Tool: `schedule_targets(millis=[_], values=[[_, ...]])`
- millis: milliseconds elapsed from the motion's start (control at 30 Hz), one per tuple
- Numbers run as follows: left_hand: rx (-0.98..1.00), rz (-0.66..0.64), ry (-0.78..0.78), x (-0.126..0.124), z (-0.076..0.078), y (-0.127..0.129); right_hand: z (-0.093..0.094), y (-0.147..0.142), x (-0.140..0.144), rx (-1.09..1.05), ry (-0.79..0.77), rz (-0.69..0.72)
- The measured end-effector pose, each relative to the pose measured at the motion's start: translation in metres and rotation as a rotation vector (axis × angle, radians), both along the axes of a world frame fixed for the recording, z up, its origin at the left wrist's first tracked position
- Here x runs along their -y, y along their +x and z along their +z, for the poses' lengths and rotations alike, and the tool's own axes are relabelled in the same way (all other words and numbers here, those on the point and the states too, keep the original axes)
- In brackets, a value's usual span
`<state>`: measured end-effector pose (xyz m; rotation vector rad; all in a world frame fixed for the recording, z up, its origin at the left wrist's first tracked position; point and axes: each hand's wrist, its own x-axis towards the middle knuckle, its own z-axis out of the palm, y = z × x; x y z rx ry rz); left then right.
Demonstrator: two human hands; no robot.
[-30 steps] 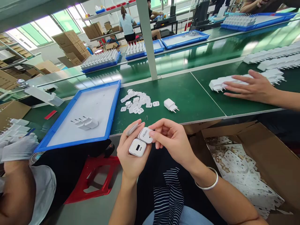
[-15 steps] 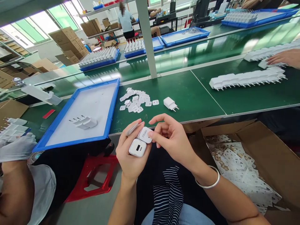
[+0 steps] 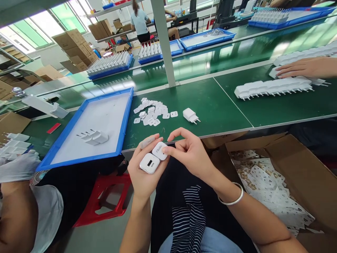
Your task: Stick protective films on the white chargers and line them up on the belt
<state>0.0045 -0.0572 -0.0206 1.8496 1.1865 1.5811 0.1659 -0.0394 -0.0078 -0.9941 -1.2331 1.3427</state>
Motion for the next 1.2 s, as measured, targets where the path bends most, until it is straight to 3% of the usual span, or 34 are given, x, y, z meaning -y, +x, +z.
schedule_targets(millis=[133,367,567,667,767,867,967,1067,1200], values=[[-0.008,-0.145,-0.159,0.000,0.006,-0.007,0.005,0.007,-0.011,0.086,0.139,0.072],[-0.006,-0.282,-0.258,0.006,0.015,-0.006,0.026,0.011,-0.039,0.497,0.457,0.181],[0.089,-0.266,-0.344,0.006,0.011,-0.007,0.028,0.023,-0.041,0.595,0.471,0.157],[0.057,-0.194,-0.270,0.003,0.006,-0.006,0.032,0.035,-0.038,0.644,0.394,0.146],[-0.006,-0.050,-0.114,-0.002,-0.004,-0.003,0.032,0.041,-0.029,0.459,0.210,0.105],[-0.067,0.074,0.049,-0.009,-0.014,0.003,0.023,0.031,-0.011,0.053,-0.021,0.100],[-0.100,0.117,0.161,-0.012,-0.022,0.009,0.012,0.009,0.007,-0.276,-0.195,0.109],[-0.108,0.125,0.218,-0.013,-0.023,0.012,0.005,-0.009,0.016,-0.415,-0.295,0.144],[-0.135,0.152,0.275,-0.012,-0.020,0.013,0.002,-0.016,0.017,-0.474,-0.312,0.130]])
